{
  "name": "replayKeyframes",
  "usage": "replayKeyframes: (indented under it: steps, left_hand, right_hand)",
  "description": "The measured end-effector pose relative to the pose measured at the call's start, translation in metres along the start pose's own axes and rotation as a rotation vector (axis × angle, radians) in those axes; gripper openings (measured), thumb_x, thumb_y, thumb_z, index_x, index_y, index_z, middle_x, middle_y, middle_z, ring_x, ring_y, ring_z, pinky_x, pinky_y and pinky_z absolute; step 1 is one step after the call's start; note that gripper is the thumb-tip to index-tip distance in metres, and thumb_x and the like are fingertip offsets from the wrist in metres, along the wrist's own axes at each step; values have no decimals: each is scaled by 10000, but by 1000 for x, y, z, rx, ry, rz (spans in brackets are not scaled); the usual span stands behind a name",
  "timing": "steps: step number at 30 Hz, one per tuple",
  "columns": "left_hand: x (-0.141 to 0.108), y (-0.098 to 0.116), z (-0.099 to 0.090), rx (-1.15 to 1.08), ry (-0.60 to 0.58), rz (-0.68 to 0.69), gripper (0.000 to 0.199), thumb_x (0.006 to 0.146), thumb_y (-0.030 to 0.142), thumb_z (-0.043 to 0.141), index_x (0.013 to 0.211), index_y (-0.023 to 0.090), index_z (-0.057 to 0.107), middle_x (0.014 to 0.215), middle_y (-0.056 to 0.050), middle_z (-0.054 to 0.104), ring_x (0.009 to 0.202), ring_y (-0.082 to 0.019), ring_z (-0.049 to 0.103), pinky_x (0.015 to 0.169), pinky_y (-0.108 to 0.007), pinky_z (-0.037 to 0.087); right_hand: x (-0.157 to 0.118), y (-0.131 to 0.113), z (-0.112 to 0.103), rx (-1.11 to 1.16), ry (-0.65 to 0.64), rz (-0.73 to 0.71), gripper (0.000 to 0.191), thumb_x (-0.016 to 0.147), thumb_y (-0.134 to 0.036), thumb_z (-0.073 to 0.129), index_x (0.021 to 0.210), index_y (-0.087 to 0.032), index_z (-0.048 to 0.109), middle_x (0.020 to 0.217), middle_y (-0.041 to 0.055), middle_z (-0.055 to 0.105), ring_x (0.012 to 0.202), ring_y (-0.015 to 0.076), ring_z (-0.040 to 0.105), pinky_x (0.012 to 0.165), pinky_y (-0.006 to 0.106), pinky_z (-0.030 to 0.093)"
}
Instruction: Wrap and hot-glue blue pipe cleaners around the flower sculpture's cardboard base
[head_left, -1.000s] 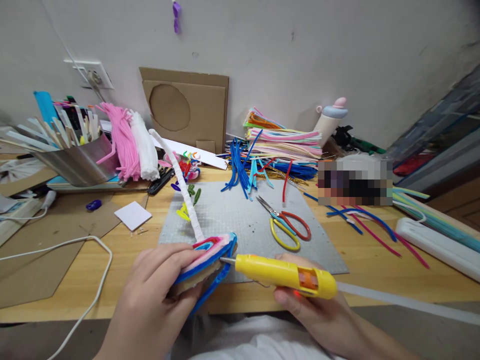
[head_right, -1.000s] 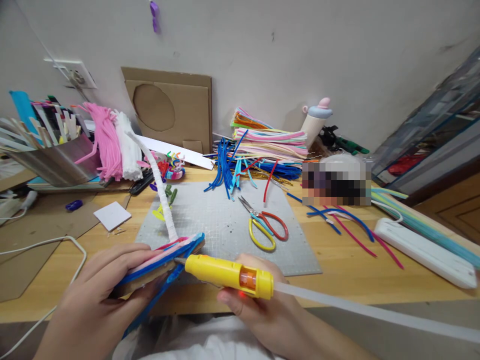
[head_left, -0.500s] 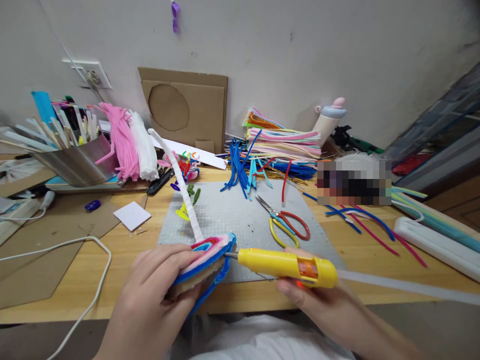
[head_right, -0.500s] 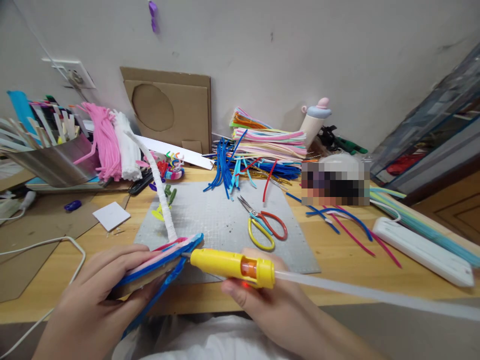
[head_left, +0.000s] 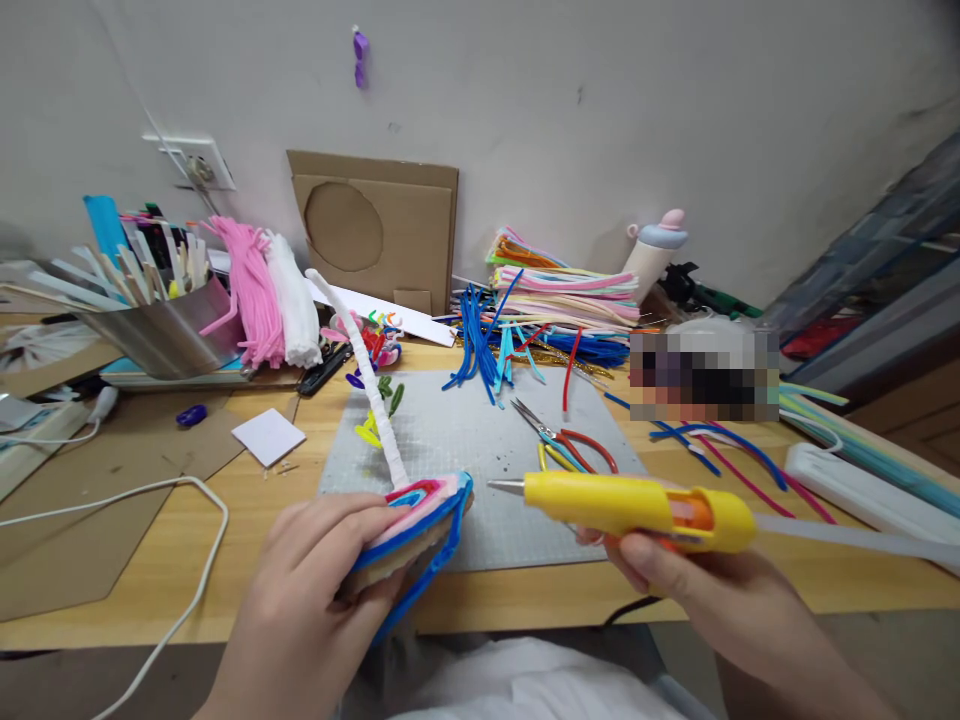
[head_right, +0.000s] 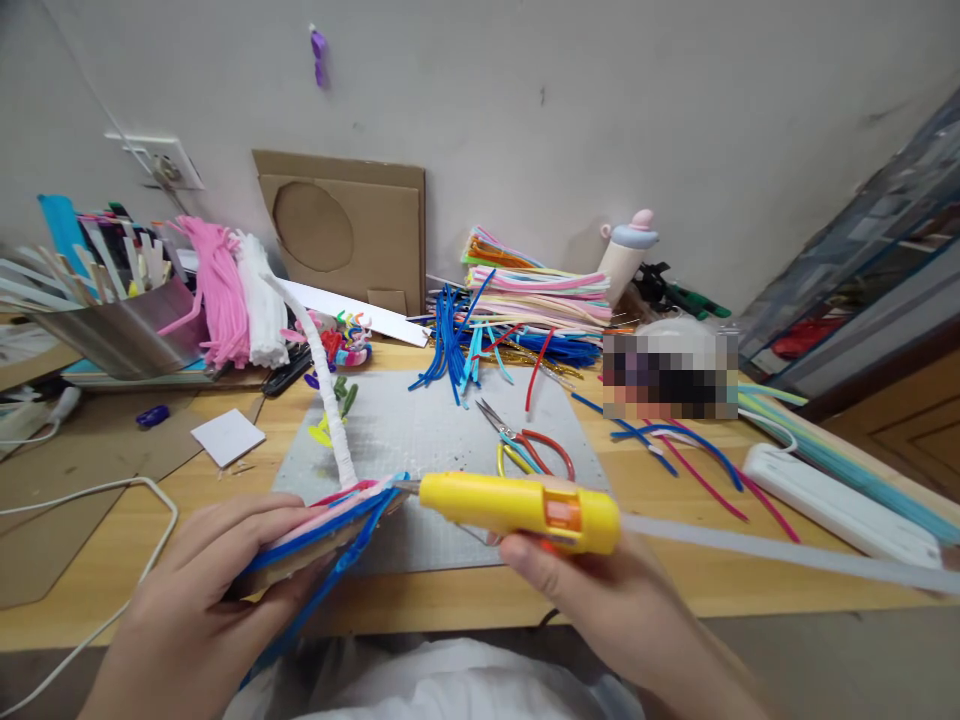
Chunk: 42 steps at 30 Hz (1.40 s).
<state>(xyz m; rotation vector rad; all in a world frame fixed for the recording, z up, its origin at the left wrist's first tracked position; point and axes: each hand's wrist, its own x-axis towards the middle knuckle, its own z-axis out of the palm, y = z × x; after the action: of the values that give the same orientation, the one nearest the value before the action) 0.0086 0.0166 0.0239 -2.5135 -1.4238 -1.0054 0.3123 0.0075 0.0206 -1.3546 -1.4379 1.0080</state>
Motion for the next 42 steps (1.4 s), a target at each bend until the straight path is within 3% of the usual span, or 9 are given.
replayKeyframes:
  steps: [5, 10, 14, 18, 24, 27, 32, 38, 42]
  left_hand:
    - [2, -1, 4, -26, -1, 18, 294, 878, 154, 586, 1138, 287, 622, 1076, 18, 714, 976, -167, 638, 882, -316, 429]
    - [18, -1, 23, -83, 34, 77, 278, 876, 79, 549, 1067, 253, 652, 1036, 12, 736, 968, -150, 667, 896, -318, 414]
    - [31, -4, 35, -91, 73, 121, 226, 904, 118, 561, 1058, 241, 671, 1043, -3, 746, 950, -153, 678, 872, -322, 408]
    - [36, -15, 46, -21, 115, 148, 243, 888, 91, 576, 1066, 235, 657, 1036, -14, 746, 949, -172, 676, 879, -345, 403]
    - [33, -40, 77, 57, 107, 204, 267, 874, 65, 550, 1092, 199, 628, 1066, -65, 722, 992, -202, 650, 907, -376, 464]
    - [26, -41, 84, 71, 52, 202, 257, 903, 106, 533, 1122, 201, 629, 1118, -80, 703, 1048, -226, 634, 930, -403, 476]
    - [10, -34, 83, 89, -147, 165, 380, 921, 183, 566, 1296, 249, 571, 1278, -77, 645, 1174, -263, 589, 1016, -468, 449]
    - [1, -36, 86, 71, -333, 144, 508, 875, 142, 610, 1358, 276, 532, 1346, -81, 602, 1206, -292, 571, 1018, -530, 477]
    - [1, -35, 83, 41, -419, 145, 589, 851, 126, 635, 1397, 296, 495, 1385, -79, 576, 1252, -303, 551, 1030, -550, 492]
  right_hand:
    - [3, 23, 2, 242, 50, -50, 277, 879, -493, 683, 886, -225, 753, 807, 77, 751, 499, 137, 552, 447, 263, 478]
    - [6, 29, 5, 285, 93, -15, 285, 863, -502, 705, 852, -224, 768, 805, 73, 746, 498, 124, 532, 465, 267, 462]
    - [5, 30, 9, 291, 115, 12, 343, 817, -553, 733, 824, -213, 779, 804, 75, 746, 488, 114, 519, 451, 261, 431]
    - [3, 30, 13, 318, 174, 46, 354, 793, -570, 750, 806, -218, 780, 797, 65, 742, 506, 109, 512, 478, 263, 425]
    - [5, 40, 12, 291, 132, 28, 349, 813, -553, 733, 829, -206, 769, 789, 76, 734, 493, 120, 514, 473, 278, 417]
    - [5, 42, 14, 279, 109, 40, 380, 811, -568, 724, 826, -190, 768, 769, 82, 729, 496, 126, 518, 478, 280, 410]
    - [4, 37, 20, 290, 168, 111, 439, 789, -608, 717, 829, -173, 757, 786, 79, 720, 507, 122, 489, 503, 292, 388]
    - [9, 46, 17, 241, 138, 131, 423, 870, -598, 625, 866, -191, 741, 538, 2, 556, 541, 147, 472, 529, 284, 380]
    - [13, 58, 19, 314, 127, 132, 387, 885, -562, 626, 924, -187, 717, 747, 50, 687, 557, 131, 501, 559, 285, 414]
